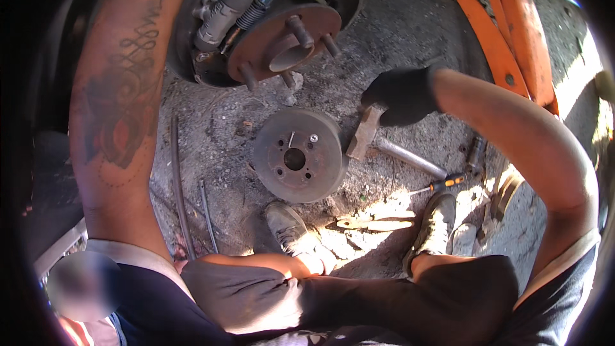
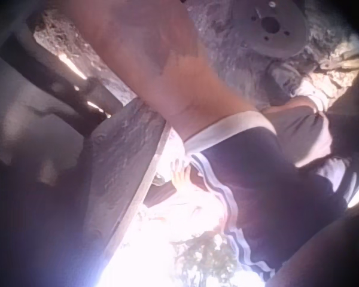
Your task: The person removes a brake drum, cleans a brake shoe with a rag, and installs it into the brake assembly using pliers and a hammer. The person then uses pliers to adjust components within the assembly.
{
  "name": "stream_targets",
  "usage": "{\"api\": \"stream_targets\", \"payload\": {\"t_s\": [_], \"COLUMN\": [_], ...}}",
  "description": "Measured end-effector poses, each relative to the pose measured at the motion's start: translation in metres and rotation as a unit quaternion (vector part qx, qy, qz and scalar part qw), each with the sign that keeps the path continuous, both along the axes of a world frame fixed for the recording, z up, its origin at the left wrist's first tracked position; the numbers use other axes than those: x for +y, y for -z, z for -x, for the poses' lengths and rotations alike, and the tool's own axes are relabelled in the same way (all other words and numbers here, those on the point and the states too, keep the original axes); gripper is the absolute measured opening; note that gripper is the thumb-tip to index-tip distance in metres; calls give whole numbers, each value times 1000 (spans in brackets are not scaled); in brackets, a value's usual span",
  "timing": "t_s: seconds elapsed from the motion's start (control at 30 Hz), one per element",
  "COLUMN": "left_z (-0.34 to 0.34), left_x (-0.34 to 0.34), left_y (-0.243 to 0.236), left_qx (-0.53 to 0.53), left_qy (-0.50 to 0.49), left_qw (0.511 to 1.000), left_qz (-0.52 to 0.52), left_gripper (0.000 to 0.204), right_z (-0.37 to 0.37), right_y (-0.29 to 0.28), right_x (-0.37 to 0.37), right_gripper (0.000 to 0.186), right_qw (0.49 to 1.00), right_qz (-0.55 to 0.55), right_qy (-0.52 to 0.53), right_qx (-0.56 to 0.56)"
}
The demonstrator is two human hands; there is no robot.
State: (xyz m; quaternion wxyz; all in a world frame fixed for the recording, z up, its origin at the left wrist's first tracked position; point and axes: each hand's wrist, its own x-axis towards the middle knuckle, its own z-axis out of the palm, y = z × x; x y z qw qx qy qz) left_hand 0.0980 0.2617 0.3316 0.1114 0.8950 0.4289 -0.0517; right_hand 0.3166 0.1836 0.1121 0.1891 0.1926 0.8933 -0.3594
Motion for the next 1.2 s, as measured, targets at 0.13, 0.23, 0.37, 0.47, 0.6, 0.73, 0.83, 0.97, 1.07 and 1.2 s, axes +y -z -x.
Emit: {"api": "stream_targets", "payload": {"t_s": [0.13,0.23,0.37,0.47,0.6,0.73,0.83,0.97,1.07,1.2], "left_z": [9,5,9,7,-7,3,5,-22,-17,-26], "left_x": [-1,-6,-4,0,2,5,9,19,18,10], "left_y": [4,5,9,9,3,5,2,20,28,26], "left_qx": [-29,-50,-49,-47,-53,-37,-27,-58,-36,-14], "left_qy": [25,50,46,49,59,31,11,22,7,-5], "left_qw": [999,997,998,998,997,999,999,997,996,998], "left_qz": [-3,-8,2,7,9,24,28,49,78,55], "left_gripper": [58,57,57,57,57,58,58,59,64,63], "right_z": [91,145,165,166,137,49,-2,-80,-42,-1], "right_y": [11,83,75,80,77,48,-25,-53,-73,-54], "right_x": [-56,-82,-91,-92,-78,-32,42,117,138,153], "right_gripper": [41,34,28,28,30,37,36,27,25,23], "right_qw": [991,983,992,982,986,983,938,851,822,830], "right_qz": [-107,-153,-98,-58,-105,-50,131,-455,-445,-260], "right_qy": [-78,49,81,175,81,161,317,105,150,190], "right_qx": [6,84,26,30,105,79,-39,242,323,455]}}
